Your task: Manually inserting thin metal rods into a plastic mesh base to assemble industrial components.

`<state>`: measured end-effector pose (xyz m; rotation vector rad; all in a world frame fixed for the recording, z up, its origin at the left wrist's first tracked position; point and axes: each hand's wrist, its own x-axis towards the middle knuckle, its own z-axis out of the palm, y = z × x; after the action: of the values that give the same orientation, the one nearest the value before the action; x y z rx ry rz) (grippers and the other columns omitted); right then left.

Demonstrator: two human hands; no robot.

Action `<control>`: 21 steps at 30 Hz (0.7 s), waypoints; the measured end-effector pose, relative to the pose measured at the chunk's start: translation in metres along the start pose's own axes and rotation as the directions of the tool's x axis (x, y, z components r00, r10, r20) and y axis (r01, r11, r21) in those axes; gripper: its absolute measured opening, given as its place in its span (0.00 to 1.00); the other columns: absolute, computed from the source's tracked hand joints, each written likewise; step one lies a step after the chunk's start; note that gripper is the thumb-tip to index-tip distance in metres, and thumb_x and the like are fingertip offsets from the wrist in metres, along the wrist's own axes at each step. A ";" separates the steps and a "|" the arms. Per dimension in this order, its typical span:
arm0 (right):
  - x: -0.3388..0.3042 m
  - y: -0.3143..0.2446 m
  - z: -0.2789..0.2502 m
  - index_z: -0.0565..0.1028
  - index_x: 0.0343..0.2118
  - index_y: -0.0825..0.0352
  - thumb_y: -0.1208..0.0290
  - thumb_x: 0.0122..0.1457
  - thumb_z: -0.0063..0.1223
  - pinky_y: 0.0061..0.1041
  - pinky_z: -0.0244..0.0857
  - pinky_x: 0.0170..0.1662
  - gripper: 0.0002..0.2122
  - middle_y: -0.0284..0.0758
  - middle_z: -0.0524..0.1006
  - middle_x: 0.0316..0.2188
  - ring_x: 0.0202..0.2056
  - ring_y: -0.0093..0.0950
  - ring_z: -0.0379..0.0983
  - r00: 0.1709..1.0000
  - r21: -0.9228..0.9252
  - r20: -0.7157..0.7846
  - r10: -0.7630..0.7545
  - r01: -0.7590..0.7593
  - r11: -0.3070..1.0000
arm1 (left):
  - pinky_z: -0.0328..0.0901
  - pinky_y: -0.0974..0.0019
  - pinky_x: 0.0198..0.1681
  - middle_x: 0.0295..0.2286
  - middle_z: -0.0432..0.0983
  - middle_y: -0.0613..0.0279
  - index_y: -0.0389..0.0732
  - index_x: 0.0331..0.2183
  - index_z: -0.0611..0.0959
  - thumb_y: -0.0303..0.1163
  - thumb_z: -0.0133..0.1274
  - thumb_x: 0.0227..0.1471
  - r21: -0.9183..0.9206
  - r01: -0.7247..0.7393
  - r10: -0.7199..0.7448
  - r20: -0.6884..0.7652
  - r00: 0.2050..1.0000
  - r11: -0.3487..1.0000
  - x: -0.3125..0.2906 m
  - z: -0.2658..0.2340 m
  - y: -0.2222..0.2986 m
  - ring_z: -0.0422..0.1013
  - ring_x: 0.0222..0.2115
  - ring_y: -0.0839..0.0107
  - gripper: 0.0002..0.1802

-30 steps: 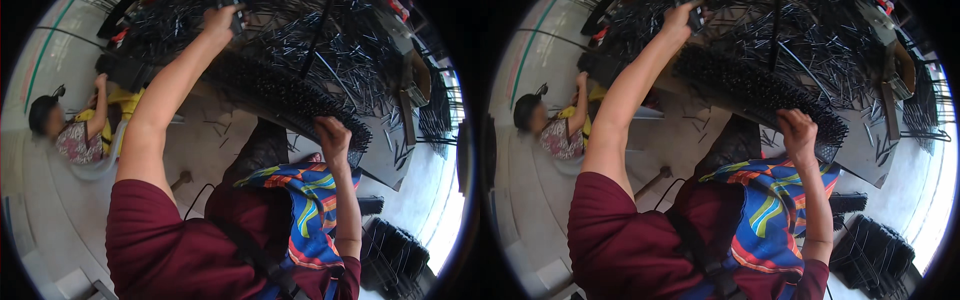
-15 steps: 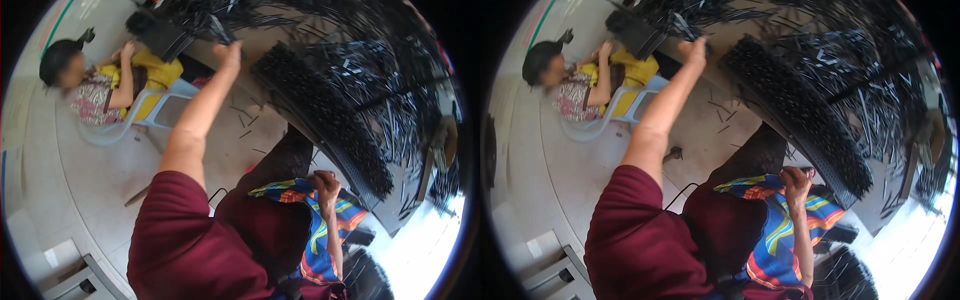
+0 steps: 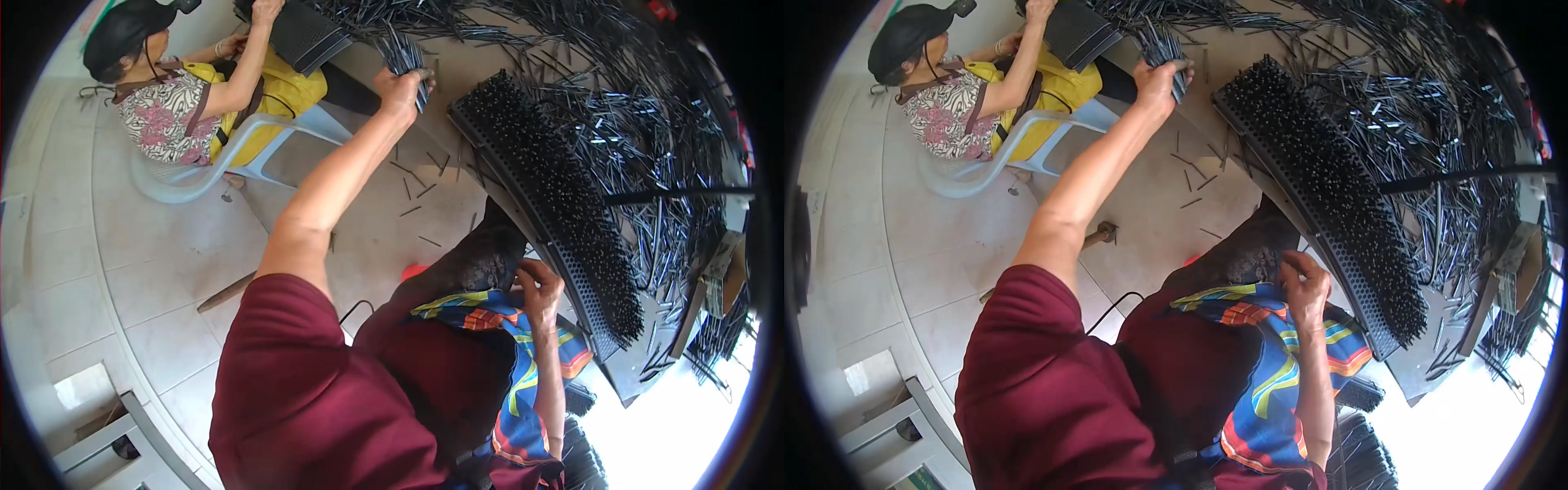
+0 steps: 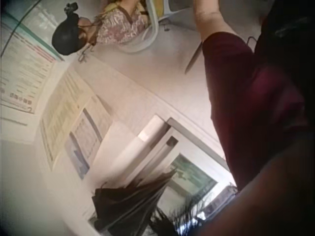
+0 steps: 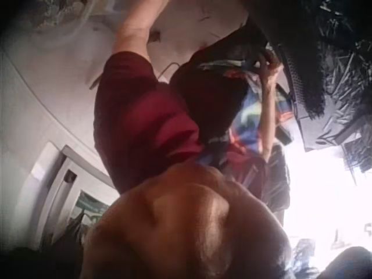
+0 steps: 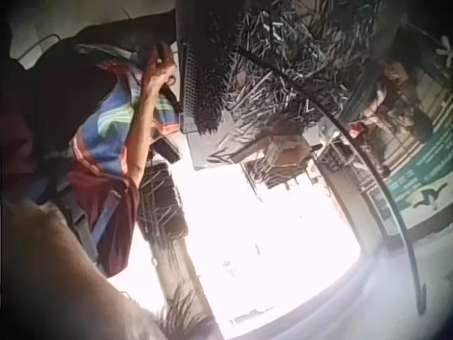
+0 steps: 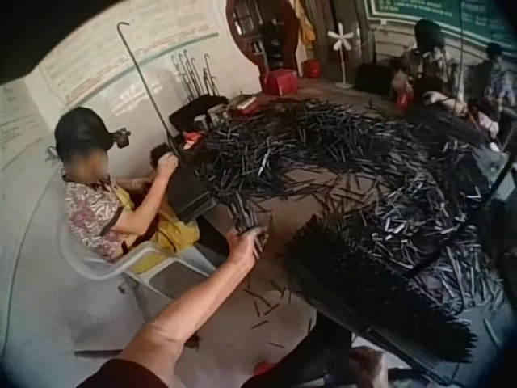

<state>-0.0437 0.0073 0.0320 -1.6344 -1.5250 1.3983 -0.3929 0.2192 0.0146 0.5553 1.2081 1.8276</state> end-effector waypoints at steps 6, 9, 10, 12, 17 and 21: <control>-0.005 -0.035 -0.031 0.71 0.48 0.64 0.72 0.42 0.58 0.38 0.57 0.52 0.25 0.39 0.69 0.49 0.51 0.36 0.65 0.759 -0.731 0.453 -0.468 0.617 0.293 | 0.69 0.65 0.31 0.30 0.76 0.53 0.32 0.41 0.75 0.18 0.58 0.43 0.057 0.353 -0.346 0.391 0.853 0.934 -0.135 0.038 0.039 0.74 0.28 0.65 0.20; -0.017 -0.038 -0.054 0.71 0.48 0.64 0.72 0.44 0.56 0.38 0.56 0.52 0.23 0.39 0.68 0.50 0.55 0.35 0.61 0.736 -0.812 0.420 -0.530 0.566 0.141 | 0.67 0.66 0.30 0.29 0.75 0.58 0.34 0.41 0.74 0.18 0.58 0.43 0.115 0.494 -0.476 0.520 0.709 0.862 -0.192 0.054 0.018 0.70 0.25 0.68 0.20; -0.023 -0.035 -0.060 0.72 0.47 0.63 0.72 0.44 0.56 0.37 0.56 0.52 0.23 0.39 0.68 0.49 0.54 0.34 0.62 0.754 -0.836 0.377 -0.539 0.527 0.153 | 0.68 0.67 0.29 0.28 0.74 0.57 0.34 0.41 0.74 0.18 0.57 0.44 0.105 0.560 -0.512 0.569 0.643 0.822 -0.217 0.063 0.009 0.70 0.25 0.68 0.19; -0.034 -0.025 -0.074 0.72 0.45 0.62 0.72 0.43 0.57 0.35 0.57 0.51 0.22 0.38 0.69 0.47 0.52 0.33 0.64 0.798 -0.854 0.218 -0.562 0.435 0.285 | 0.68 0.68 0.29 0.27 0.74 0.57 0.34 0.40 0.74 0.18 0.57 0.44 0.144 0.683 -0.594 0.641 0.487 0.716 -0.251 0.084 -0.001 0.71 0.25 0.68 0.17; -0.045 0.021 -0.092 0.74 0.46 0.68 0.63 0.61 0.46 0.28 0.69 0.42 0.16 0.39 0.79 0.34 0.36 0.34 0.77 0.951 0.518 -0.303 -0.070 0.226 0.825 | 0.68 0.68 0.30 0.28 0.74 0.58 0.37 0.40 0.74 0.19 0.56 0.44 0.430 0.744 -0.744 0.655 0.134 0.512 -0.348 0.099 -0.012 0.71 0.26 0.67 0.17; -0.077 0.020 -0.106 0.69 0.52 0.71 0.52 0.64 0.38 0.32 0.66 0.49 0.25 0.42 0.76 0.43 0.43 0.33 0.74 0.950 0.847 -0.303 -0.079 0.306 0.436 | 0.70 0.65 0.35 0.32 0.76 0.54 0.37 0.42 0.74 0.19 0.55 0.44 0.618 0.685 -0.774 0.621 -0.126 0.385 -0.370 0.101 -0.024 0.73 0.29 0.65 0.19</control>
<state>0.0715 -0.0395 0.0775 -0.8363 -0.5597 1.4308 -0.1103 -0.0351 0.0694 0.5518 0.5287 0.2318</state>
